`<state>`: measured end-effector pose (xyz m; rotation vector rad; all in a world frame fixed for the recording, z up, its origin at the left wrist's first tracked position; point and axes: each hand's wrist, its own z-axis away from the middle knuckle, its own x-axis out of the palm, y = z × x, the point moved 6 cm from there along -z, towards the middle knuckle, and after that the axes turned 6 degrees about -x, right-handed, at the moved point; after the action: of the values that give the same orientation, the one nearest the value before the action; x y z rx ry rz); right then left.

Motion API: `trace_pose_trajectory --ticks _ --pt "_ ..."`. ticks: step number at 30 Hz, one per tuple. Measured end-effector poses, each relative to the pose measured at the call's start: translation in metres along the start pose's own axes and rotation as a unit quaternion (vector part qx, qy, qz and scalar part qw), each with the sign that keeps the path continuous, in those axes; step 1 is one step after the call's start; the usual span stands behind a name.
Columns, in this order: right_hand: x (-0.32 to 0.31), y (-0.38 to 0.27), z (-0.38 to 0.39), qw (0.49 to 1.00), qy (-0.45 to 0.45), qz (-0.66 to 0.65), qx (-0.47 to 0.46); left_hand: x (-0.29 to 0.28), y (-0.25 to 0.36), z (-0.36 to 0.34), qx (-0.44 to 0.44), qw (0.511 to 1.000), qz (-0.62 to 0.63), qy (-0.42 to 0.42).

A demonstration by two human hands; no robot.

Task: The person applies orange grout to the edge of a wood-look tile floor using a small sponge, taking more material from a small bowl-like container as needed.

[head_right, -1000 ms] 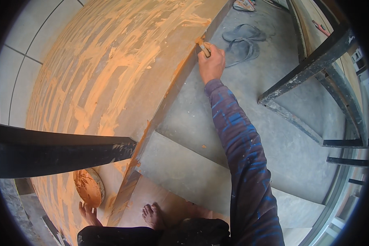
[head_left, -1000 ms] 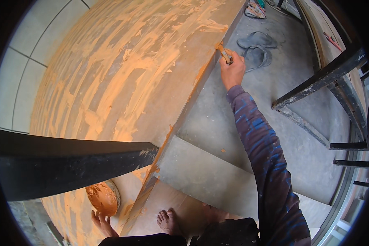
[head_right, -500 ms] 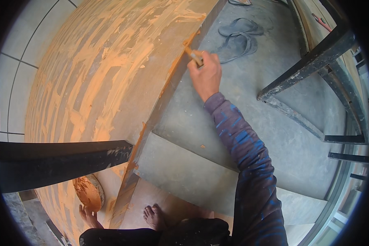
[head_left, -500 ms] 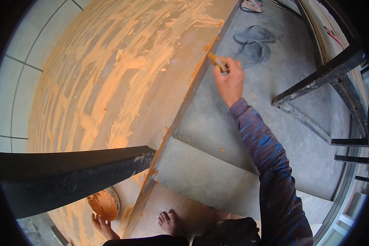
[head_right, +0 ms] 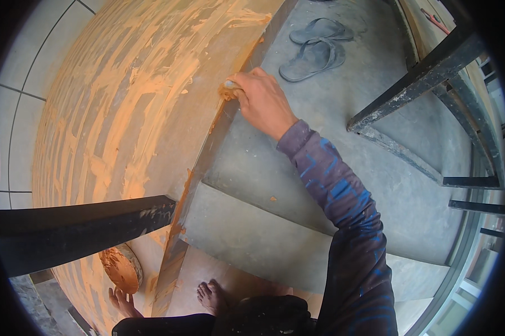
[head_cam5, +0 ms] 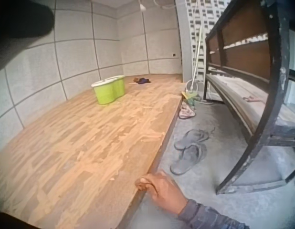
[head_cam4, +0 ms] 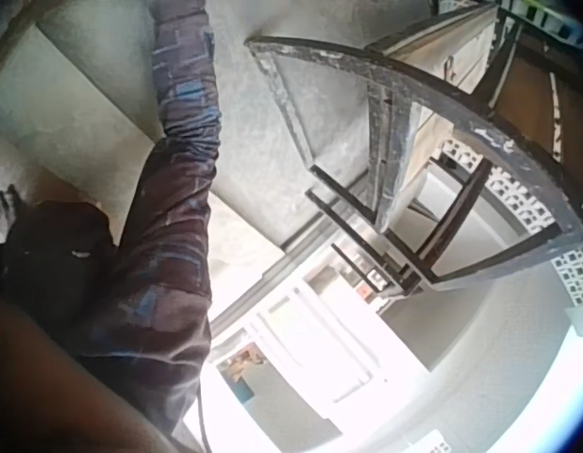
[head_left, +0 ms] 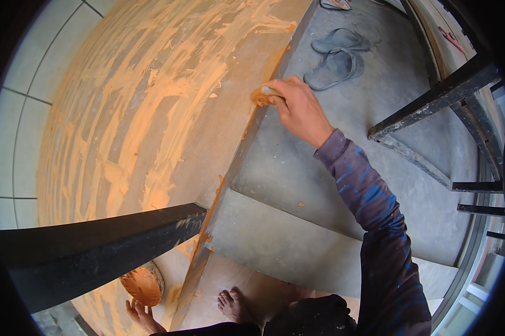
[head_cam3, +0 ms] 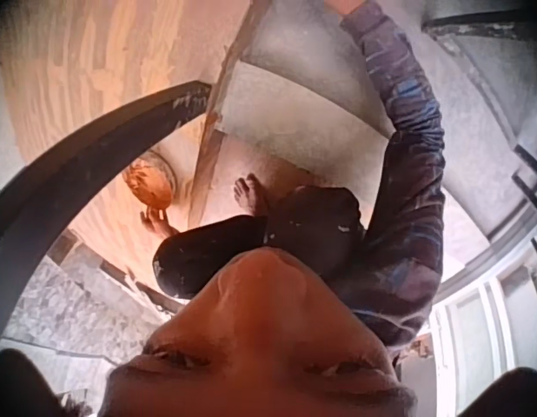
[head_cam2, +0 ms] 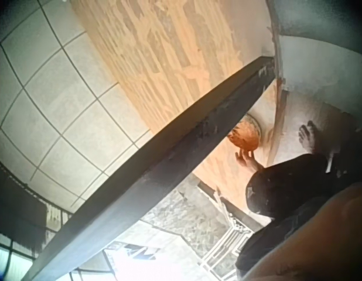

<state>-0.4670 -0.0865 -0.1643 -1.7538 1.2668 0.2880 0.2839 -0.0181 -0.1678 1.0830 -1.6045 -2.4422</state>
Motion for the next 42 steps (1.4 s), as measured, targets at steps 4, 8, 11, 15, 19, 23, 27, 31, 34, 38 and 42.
trace_pose_trajectory --ticks 4,8,11,15,19,23,27,31,34,38,42 --pt "0.004 0.076 0.019 0.913 0.244 -0.211 0.248 0.007 -0.003 0.002 0.008 0.999 0.037 0.015" --pt "0.030 0.111 0.021 0.905 0.340 -0.109 0.231 0.001 -0.007 -0.016 -0.004 1.000 -0.010 0.003" --pt "0.057 0.095 0.020 0.887 0.334 -0.162 0.276 -0.004 -0.015 -0.023 -0.006 1.000 -0.024 0.009" --pt "0.064 0.069 0.040 0.936 0.291 -0.045 0.193 -0.004 -0.021 -0.028 -0.001 1.000 -0.025 0.017" --pt "0.056 0.073 0.054 0.938 0.224 -0.168 0.203 -0.020 -0.021 -0.046 0.006 0.999 -0.022 0.038" --pt "0.049 0.117 0.030 0.870 0.351 -0.156 0.309 -0.008 -0.019 -0.041 0.008 0.998 -0.041 0.038" --pt "0.058 0.083 0.023 0.880 0.320 -0.130 0.325 -0.013 -0.012 -0.037 0.024 0.999 -0.026 0.041" --pt "0.069 0.098 0.042 0.829 0.297 -0.331 0.340 -0.023 -0.007 -0.037 0.017 0.998 -0.027 0.051" --pt "0.047 0.137 0.032 0.848 0.278 -0.169 0.419 0.001 0.001 -0.021 0.016 0.998 -0.033 0.049" --pt "0.044 0.129 -0.006 0.874 0.208 -0.098 0.428 -0.002 0.004 -0.020 0.020 0.998 -0.027 0.047" --pt "0.031 0.112 -0.022 0.834 0.260 -0.271 0.404 -0.020 0.004 -0.025 0.021 0.998 -0.037 0.051"
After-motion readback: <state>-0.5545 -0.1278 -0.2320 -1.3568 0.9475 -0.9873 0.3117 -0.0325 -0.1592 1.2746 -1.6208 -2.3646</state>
